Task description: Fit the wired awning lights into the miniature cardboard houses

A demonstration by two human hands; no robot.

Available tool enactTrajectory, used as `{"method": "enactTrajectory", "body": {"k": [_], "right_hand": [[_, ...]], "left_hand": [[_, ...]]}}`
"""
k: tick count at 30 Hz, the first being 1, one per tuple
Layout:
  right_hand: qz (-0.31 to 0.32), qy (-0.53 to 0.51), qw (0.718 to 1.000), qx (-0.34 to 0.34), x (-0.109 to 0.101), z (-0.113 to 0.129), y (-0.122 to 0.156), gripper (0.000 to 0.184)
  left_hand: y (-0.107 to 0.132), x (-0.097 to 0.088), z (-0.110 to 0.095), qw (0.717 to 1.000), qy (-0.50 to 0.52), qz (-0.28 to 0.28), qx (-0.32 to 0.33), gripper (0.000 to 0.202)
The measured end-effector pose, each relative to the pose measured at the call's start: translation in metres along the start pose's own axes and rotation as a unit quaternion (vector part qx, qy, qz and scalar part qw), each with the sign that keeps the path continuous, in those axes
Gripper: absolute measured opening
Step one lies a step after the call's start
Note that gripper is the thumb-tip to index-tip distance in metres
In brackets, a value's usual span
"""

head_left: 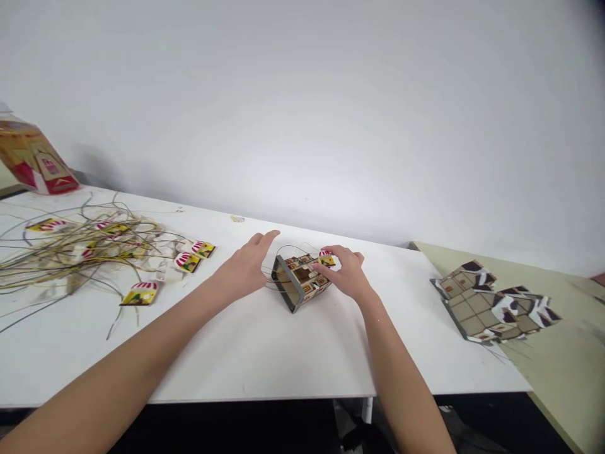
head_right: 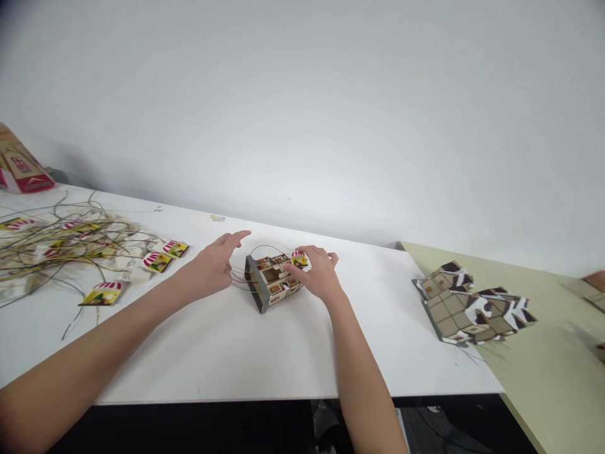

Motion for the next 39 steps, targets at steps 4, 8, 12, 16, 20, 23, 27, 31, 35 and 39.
{"method": "enactTrajectory", "body": {"k": [4, 8, 12, 16, 20, 23, 27, 31, 35, 39], "right_hand": [[-0.001, -0.002, 1.000, 0.000, 0.001, -0.001, 0.000, 0.042], [-0.007, -0.002, 1.000, -0.003, 0.000, -0.001, 0.001, 0.042], [-0.010, -0.004, 1.000, -0.004, -0.001, 0.003, 0.002, 0.042], [-0.008, -0.011, 1.000, -0.007, -0.001, 0.007, 0.003, 0.041], [-0.016, -0.026, 1.000, -0.008, -0.001, 0.008, 0.003, 0.040], [-0.018, -0.037, 0.999, -0.009, -0.001, 0.009, 0.003, 0.040], [-0.025, -0.052, 0.998, -0.024, -0.001, 0.015, 0.004, 0.041], [-0.038, -0.095, 0.993, -0.057, -0.001, 0.025, 0.008, 0.039], [0.000, -0.122, 0.989, -0.086, 0.003, 0.035, 0.011, 0.038], [0.034, -0.100, 0.990, -0.092, 0.008, 0.039, 0.011, 0.041]], "left_hand": [[-0.006, -0.004, 0.020, 0.999, -0.047, -0.005, -0.005, 0.076], [-0.007, -0.001, 0.025, 0.999, -0.042, 0.032, 0.008, 0.070], [0.000, -0.010, 0.004, 0.994, -0.092, -0.036, 0.039, 0.053], [0.013, -0.024, -0.025, 0.987, -0.034, -0.118, 0.104, 0.026], [0.017, -0.006, -0.030, 0.989, 0.116, 0.069, 0.067, 0.004], [0.023, 0.019, -0.025, 0.959, 0.163, 0.234, -0.002, 0.011], [0.028, 0.045, -0.023, 0.893, 0.312, 0.306, -0.109, 0.009], [0.030, 0.067, -0.024, 0.804, 0.478, 0.277, -0.221, 0.027], [0.029, 0.077, -0.025, 0.734, 0.582, 0.228, -0.267, 0.031], [0.028, 0.081, -0.026, 0.698, 0.630, 0.206, -0.271, 0.024]]}}
Point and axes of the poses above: each hand's wrist, its own y-axis away from the middle knuckle, its own x-axis out of the palm, z = x × y, the point moved 6 cm from there along -y, towards the middle knuckle, and after that the axes turned 6 degrees about -x, right-handed, at the moved point
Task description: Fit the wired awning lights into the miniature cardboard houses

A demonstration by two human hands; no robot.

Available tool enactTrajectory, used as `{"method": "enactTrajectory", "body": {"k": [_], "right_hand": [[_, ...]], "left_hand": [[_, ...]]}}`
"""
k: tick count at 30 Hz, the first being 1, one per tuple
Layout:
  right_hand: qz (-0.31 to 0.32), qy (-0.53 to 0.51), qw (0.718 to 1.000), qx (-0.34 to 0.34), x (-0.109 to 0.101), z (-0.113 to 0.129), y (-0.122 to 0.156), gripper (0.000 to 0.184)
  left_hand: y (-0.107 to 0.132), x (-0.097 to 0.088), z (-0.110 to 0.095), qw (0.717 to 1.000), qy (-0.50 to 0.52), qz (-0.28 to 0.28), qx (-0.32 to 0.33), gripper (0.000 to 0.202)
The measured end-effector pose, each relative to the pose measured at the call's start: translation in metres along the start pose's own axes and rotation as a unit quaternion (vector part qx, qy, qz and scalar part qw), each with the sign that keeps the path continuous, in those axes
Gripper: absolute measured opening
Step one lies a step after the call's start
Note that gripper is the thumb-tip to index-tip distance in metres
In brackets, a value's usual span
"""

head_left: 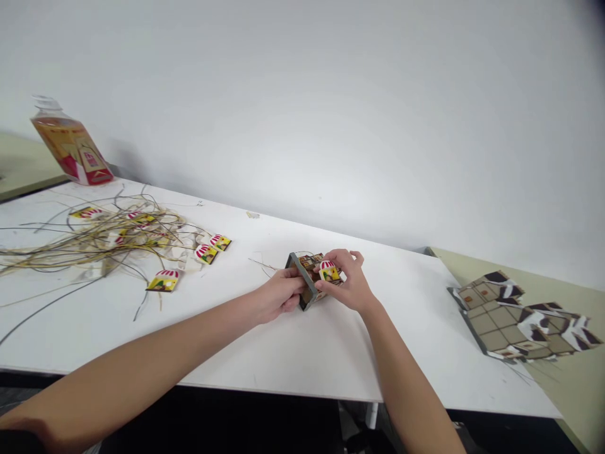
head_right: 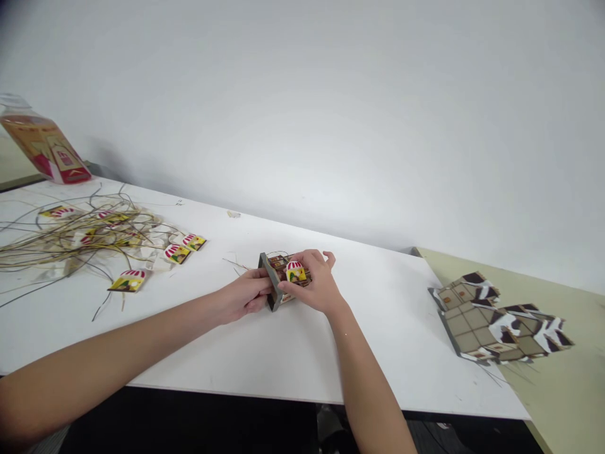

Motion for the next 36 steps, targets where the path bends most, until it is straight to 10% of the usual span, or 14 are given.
{"method": "enactTrajectory", "body": {"k": [15, 24, 30, 36], "right_hand": [[0.009, 0.057, 0.998, -0.021, 0.007, 0.004, -0.001, 0.041], [-0.073, 0.070, 0.995, -0.005, -0.004, 0.000, -0.001, 0.036], [-0.119, 0.102, 0.987, 0.046, -0.012, -0.007, 0.000, 0.033], [-0.167, 0.098, 0.978, 0.078, -0.021, -0.018, 0.002, 0.034]], "left_hand": [[-0.005, 0.000, 0.008, 0.997, 0.064, -0.030, 0.043, 0.012], [0.008, -0.006, -0.011, 0.986, -0.165, -0.005, 0.015, 0.006], [0.029, -0.035, -0.042, 0.796, -0.605, -0.017, -0.010, 0.006], [0.039, -0.090, -0.086, 0.728, -0.660, -0.184, -0.020, 0.012]]}}
Point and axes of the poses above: each hand's wrist, its own y-axis away from the middle knuckle, its own x-axis out of the palm, z = x × y, the point moved 6 cm from there along -y, towards the middle knuckle, and after that the axes turned 6 degrees about -x, right-handed, at the moved point
